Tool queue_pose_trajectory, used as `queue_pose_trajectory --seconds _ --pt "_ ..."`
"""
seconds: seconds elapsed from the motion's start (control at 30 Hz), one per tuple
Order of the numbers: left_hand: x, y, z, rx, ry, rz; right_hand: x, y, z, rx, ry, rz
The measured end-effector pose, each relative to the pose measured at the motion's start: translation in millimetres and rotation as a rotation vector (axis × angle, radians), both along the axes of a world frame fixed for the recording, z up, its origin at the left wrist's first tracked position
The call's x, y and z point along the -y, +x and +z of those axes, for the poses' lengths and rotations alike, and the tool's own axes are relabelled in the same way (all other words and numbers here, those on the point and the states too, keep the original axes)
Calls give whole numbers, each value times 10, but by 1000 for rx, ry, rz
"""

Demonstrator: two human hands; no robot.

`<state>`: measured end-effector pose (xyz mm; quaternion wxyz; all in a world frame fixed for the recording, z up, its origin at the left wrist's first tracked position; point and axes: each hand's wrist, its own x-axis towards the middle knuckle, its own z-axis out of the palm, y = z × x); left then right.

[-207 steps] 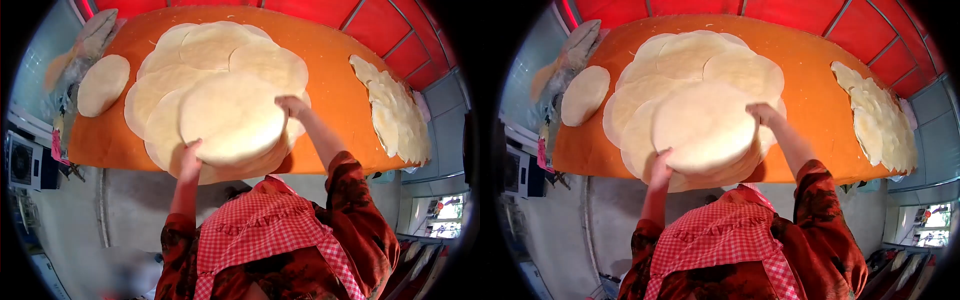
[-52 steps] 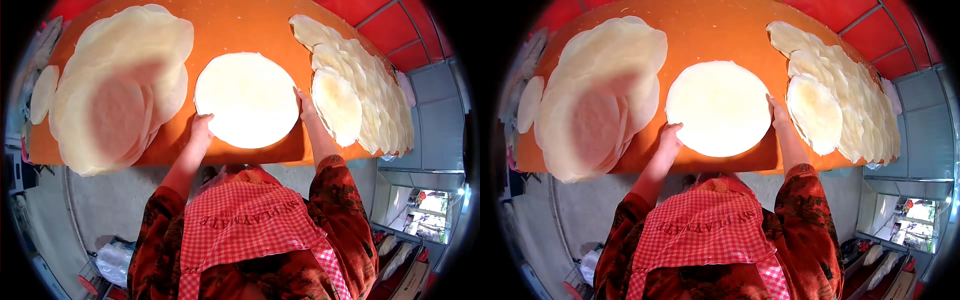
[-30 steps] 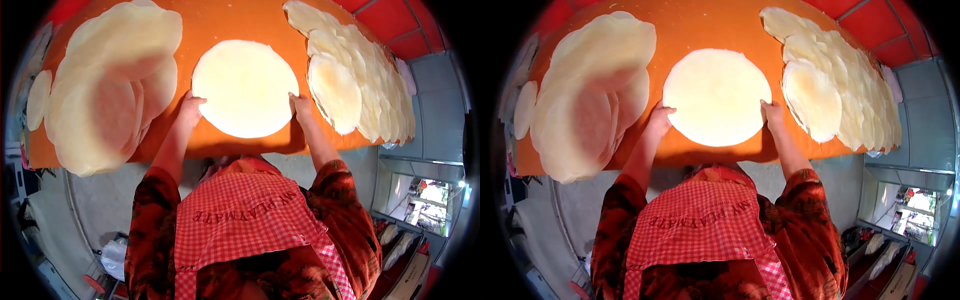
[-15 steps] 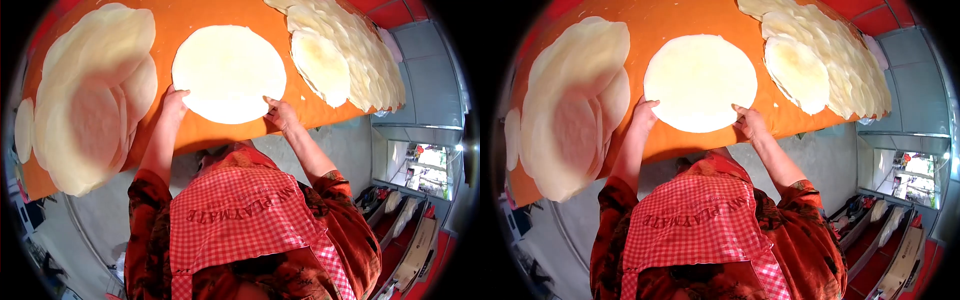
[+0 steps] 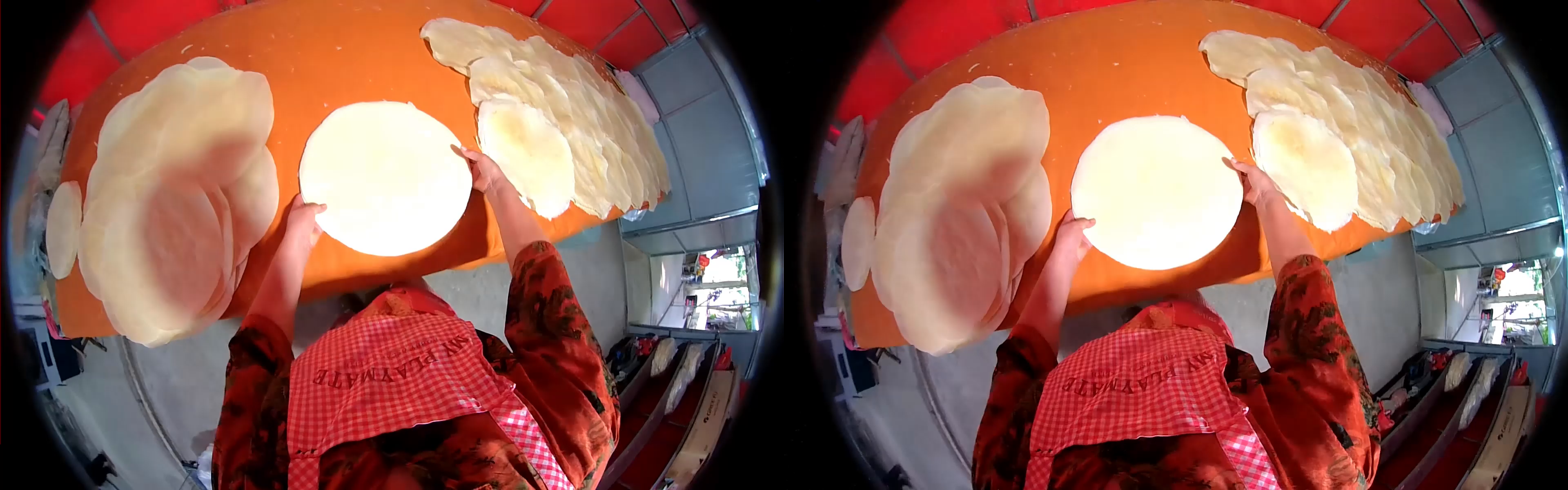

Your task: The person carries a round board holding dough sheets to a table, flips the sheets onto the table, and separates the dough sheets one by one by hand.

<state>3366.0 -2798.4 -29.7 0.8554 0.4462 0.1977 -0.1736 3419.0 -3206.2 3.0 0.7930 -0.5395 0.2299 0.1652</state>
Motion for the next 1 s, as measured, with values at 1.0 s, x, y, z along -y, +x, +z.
queue_pose_trajectory --seconds 1.0 --pt "75 -180 -63 -2 280 185 -22 -355 -122 -194 -180 -205"
